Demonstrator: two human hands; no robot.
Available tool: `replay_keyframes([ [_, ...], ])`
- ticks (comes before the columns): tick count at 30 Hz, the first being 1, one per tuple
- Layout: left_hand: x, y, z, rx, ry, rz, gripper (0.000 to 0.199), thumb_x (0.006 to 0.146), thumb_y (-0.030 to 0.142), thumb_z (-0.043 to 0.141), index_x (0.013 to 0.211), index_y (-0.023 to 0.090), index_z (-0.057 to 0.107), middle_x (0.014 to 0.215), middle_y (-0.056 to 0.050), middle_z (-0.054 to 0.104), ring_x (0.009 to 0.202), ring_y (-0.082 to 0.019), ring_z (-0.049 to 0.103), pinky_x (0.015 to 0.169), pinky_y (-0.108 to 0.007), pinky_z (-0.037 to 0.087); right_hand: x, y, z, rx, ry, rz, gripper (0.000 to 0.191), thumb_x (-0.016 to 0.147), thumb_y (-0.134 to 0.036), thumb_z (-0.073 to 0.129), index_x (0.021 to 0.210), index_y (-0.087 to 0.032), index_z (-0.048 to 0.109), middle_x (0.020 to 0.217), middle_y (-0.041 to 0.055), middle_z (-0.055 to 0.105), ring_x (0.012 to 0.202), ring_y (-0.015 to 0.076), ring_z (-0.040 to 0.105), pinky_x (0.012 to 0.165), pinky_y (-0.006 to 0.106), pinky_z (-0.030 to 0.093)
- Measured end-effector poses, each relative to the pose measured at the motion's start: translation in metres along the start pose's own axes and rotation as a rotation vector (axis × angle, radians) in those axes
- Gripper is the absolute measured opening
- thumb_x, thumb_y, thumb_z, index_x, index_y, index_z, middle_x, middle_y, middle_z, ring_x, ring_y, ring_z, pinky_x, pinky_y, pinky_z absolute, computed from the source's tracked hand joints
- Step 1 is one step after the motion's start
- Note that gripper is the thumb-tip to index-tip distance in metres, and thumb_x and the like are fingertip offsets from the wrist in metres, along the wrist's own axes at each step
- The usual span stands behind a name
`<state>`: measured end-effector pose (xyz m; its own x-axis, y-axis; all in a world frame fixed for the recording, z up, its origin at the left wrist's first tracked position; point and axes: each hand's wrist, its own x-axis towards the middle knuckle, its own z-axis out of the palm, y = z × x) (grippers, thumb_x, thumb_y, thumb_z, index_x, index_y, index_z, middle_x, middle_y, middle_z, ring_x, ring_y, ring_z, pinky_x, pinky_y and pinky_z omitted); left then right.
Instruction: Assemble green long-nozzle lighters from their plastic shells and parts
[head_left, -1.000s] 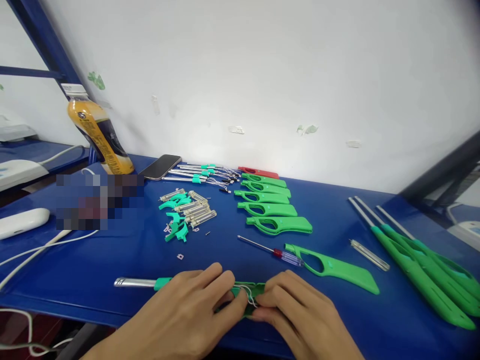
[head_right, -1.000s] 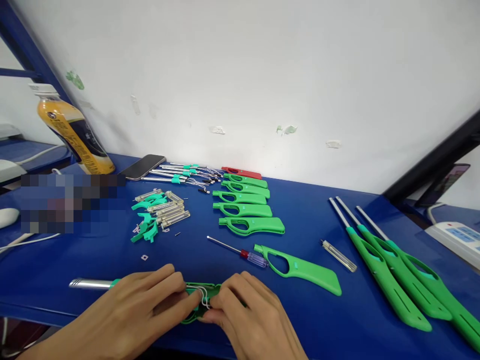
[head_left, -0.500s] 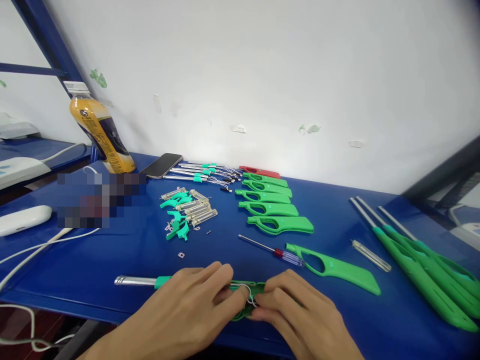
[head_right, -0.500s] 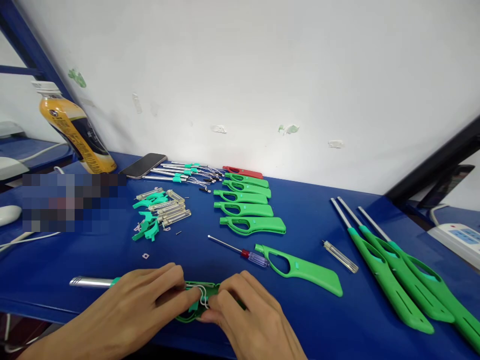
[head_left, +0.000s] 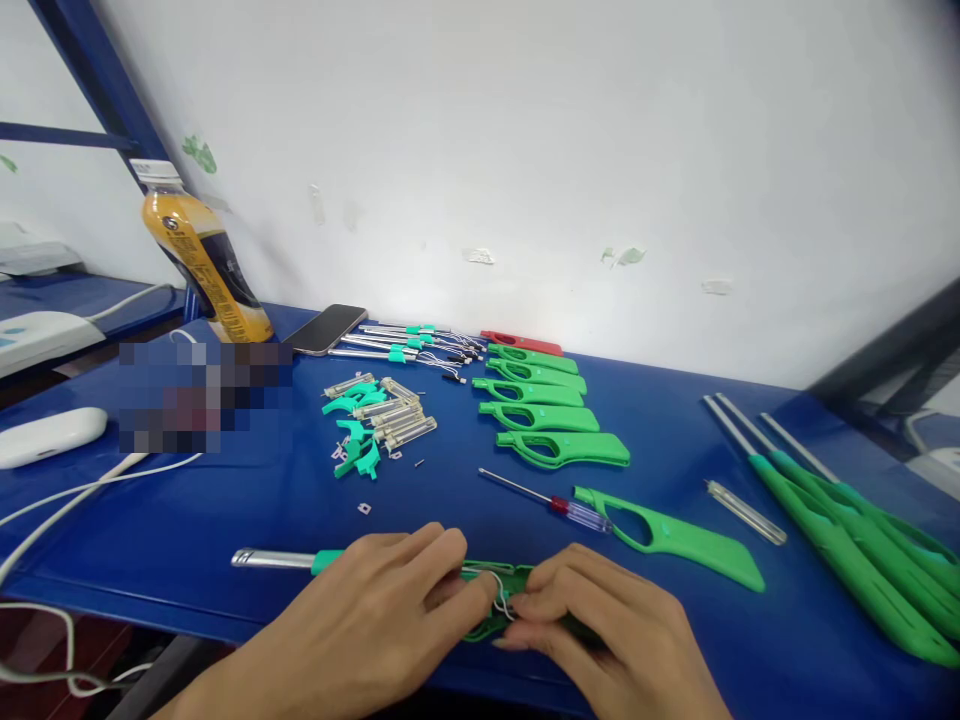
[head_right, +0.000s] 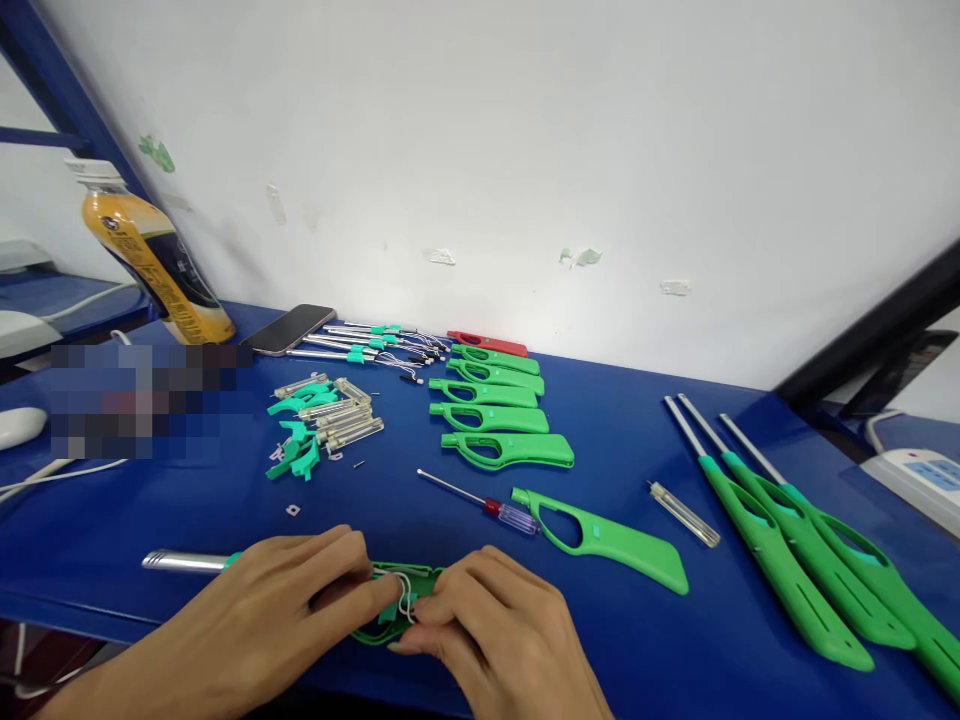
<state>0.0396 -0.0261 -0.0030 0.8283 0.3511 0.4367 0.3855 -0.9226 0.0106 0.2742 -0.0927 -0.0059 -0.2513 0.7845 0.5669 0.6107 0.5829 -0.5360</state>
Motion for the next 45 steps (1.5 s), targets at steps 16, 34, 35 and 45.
replay_keyframes([
  [16, 0.008, -0.002, -0.022, -0.003, -0.056, 0.062, 0.037, 0.118, 0.019, 0.030, 0.123, 0.022, 0.066, 0.090, 0.001, 0.065, 0.075, -0.016, 0.061, 0.068, -0.026, 0.053, -0.005, 0.003, -0.001, -0.133, -0.047, 0.022, 0.029, 0.113, -0.038, 0.055, 0.088, -0.025, 0.064, 0.086, -0.0019, 0.073, 0.071, 0.0105, 0.071, 0.067, 0.018, 0.057],
  [34, 0.007, 0.008, -0.031, 0.118, 0.096, 0.044, 0.046, 0.116, 0.012, 0.020, 0.112, 0.020, 0.065, 0.083, 0.001, 0.075, 0.068, -0.016, 0.069, 0.058, -0.029, 0.052, -0.019, 0.006, -0.012, -0.194, -0.199, 0.054, 0.009, 0.110, -0.027, 0.063, 0.108, -0.030, 0.071, 0.105, -0.0035, 0.073, 0.085, 0.0117, 0.069, 0.077, 0.025, 0.057],
  [35, 0.007, 0.008, -0.032, 0.110, 0.109, 0.039, 0.046, 0.116, 0.012, 0.019, 0.113, 0.020, 0.065, 0.084, 0.001, 0.075, 0.068, -0.015, 0.069, 0.060, -0.029, 0.052, -0.019, 0.006, -0.012, -0.194, -0.200, 0.056, 0.010, 0.110, -0.027, 0.062, 0.107, -0.030, 0.071, 0.105, -0.0034, 0.072, 0.084, 0.0117, 0.069, 0.077, 0.025, 0.057],
  [45, -0.014, 0.002, -0.017, 0.063, 0.147, -0.036, 0.039, 0.118, 0.021, 0.032, 0.130, 0.029, 0.068, 0.114, 0.009, 0.082, 0.106, -0.012, 0.071, 0.094, -0.020, 0.050, -0.025, 0.013, -0.011, -0.197, -0.187, 0.029, 0.017, 0.109, -0.025, 0.064, 0.123, -0.031, 0.071, 0.110, -0.0010, 0.075, 0.089, 0.0133, 0.072, 0.081, 0.024, 0.061],
])
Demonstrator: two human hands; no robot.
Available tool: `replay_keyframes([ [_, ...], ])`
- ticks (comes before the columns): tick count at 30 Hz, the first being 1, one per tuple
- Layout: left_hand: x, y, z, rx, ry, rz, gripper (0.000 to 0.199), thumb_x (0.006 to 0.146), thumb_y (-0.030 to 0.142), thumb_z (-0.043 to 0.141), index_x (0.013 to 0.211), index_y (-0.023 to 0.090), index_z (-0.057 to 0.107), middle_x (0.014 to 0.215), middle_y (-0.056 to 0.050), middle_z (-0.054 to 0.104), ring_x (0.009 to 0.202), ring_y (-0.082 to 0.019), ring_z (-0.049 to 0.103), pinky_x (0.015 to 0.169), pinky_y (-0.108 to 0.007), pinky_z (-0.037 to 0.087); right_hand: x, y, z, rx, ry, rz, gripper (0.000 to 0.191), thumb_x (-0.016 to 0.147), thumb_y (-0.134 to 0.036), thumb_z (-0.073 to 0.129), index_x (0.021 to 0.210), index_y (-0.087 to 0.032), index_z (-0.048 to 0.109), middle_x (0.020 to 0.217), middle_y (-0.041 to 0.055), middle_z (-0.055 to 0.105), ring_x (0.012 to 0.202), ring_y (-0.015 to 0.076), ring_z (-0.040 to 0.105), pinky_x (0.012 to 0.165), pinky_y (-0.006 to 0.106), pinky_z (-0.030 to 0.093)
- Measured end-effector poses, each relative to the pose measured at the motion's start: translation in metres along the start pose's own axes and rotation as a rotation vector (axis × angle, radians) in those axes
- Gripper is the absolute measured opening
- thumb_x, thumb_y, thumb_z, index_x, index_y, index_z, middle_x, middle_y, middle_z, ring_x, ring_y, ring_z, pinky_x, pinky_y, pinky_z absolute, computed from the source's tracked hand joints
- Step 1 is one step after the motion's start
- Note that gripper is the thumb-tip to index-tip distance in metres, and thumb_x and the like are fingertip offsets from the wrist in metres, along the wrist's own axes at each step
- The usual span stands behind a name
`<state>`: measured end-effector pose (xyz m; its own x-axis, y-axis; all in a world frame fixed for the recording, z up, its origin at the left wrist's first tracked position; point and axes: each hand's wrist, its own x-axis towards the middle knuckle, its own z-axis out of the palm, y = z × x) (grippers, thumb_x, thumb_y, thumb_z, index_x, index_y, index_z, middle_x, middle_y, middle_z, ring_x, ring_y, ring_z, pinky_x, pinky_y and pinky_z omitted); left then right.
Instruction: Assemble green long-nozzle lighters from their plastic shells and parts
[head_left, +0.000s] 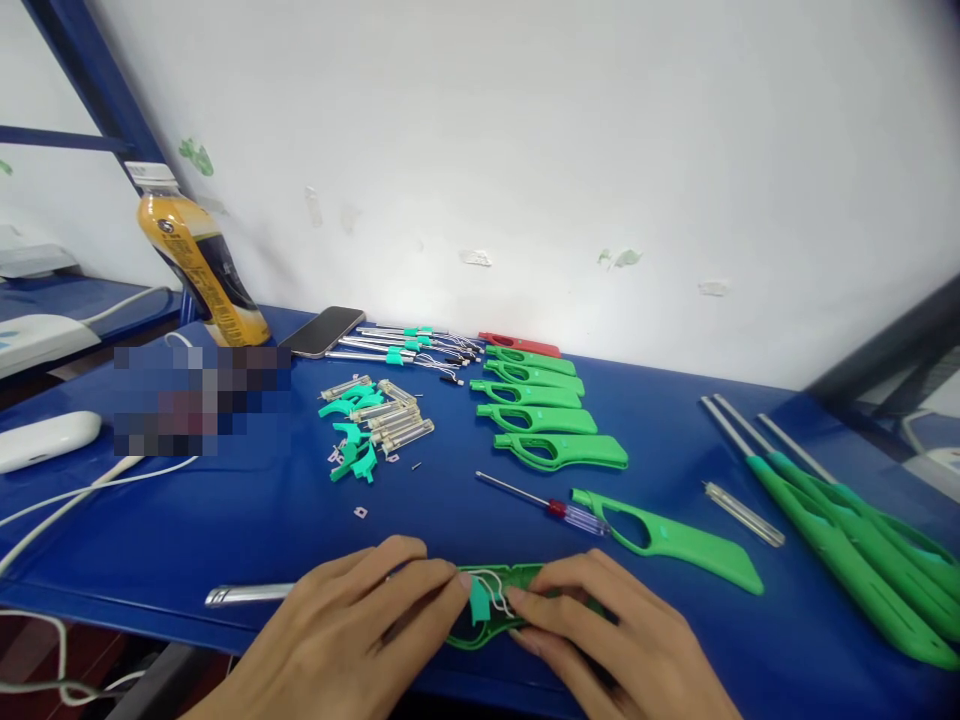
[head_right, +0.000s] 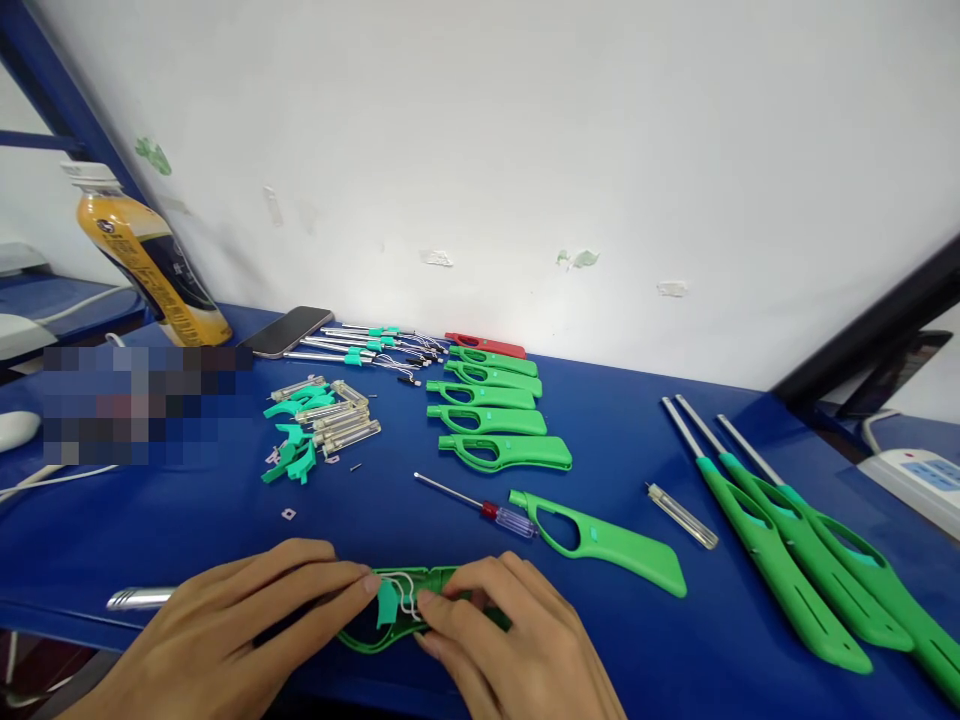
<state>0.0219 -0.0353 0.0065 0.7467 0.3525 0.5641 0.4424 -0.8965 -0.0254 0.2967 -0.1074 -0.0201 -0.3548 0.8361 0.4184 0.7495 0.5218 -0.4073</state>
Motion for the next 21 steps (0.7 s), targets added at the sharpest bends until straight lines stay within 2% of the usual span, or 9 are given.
replay_keyframes([
  [3, -0.008, -0.007, -0.001, 0.017, 0.009, -0.029, 0.037, 0.115, 0.016, 0.039, 0.128, 0.029, 0.071, 0.120, 0.008, 0.081, 0.110, -0.013, 0.071, 0.107, -0.024, 0.046, -0.001, 0.002, 0.000, -0.015, 0.017, -0.017, 0.021, 0.108, -0.024, 0.066, 0.127, -0.031, 0.071, 0.109, -0.0013, 0.076, 0.091, 0.0121, 0.074, 0.084, 0.021, 0.062],
  [5, -0.014, -0.010, -0.003, 0.001, 0.022, -0.072, 0.036, 0.114, 0.015, 0.042, 0.129, 0.028, 0.072, 0.122, 0.005, 0.080, 0.112, -0.014, 0.070, 0.110, -0.027, 0.047, -0.001, 0.003, 0.000, -0.033, 0.039, -0.033, 0.021, 0.108, -0.024, 0.066, 0.127, -0.032, 0.071, 0.109, -0.0015, 0.076, 0.091, 0.0115, 0.075, 0.084, 0.019, 0.062],
  [9, -0.027, -0.017, -0.006, -0.008, -0.031, -0.194, 0.028, 0.112, 0.027, 0.054, 0.135, 0.031, 0.069, 0.129, 0.003, 0.076, 0.117, -0.016, 0.069, 0.102, -0.026, 0.056, 0.000, 0.002, -0.002, -0.074, 0.061, -0.049, 0.023, 0.109, -0.026, 0.065, 0.131, -0.031, 0.070, 0.110, 0.0000, 0.076, 0.093, 0.0118, 0.077, 0.084, 0.018, 0.063],
  [11, -0.030, -0.020, -0.007, -0.013, -0.042, -0.222, 0.026, 0.112, 0.028, 0.054, 0.132, 0.032, 0.071, 0.125, 0.003, 0.076, 0.111, -0.015, 0.071, 0.097, -0.024, 0.058, 0.001, 0.002, -0.003, -0.075, 0.060, -0.063, 0.023, 0.109, -0.026, 0.065, 0.130, -0.030, 0.070, 0.109, 0.0002, 0.076, 0.092, 0.0117, 0.077, 0.084, 0.018, 0.063],
  [16, -0.024, -0.022, -0.005, -0.102, 0.027, -0.172, 0.037, 0.107, 0.008, 0.047, 0.120, 0.032, 0.073, 0.111, 0.004, 0.077, 0.097, -0.009, 0.073, 0.088, -0.015, 0.058, 0.003, 0.005, -0.002, -0.058, 0.062, -0.077, 0.021, 0.108, -0.023, 0.066, 0.127, -0.030, 0.072, 0.106, 0.0001, 0.077, 0.087, 0.0119, 0.077, 0.080, 0.019, 0.063],
  [21, -0.024, -0.020, -0.004, -0.156, 0.009, -0.199, 0.038, 0.107, 0.006, 0.047, 0.125, 0.030, 0.070, 0.115, 0.002, 0.074, 0.104, -0.009, 0.070, 0.093, -0.013, 0.056, 0.001, 0.007, 0.000, -0.059, 0.056, -0.080, 0.023, 0.107, -0.024, 0.067, 0.129, -0.030, 0.071, 0.106, 0.0003, 0.077, 0.087, 0.0124, 0.077, 0.079, 0.019, 0.063],
])
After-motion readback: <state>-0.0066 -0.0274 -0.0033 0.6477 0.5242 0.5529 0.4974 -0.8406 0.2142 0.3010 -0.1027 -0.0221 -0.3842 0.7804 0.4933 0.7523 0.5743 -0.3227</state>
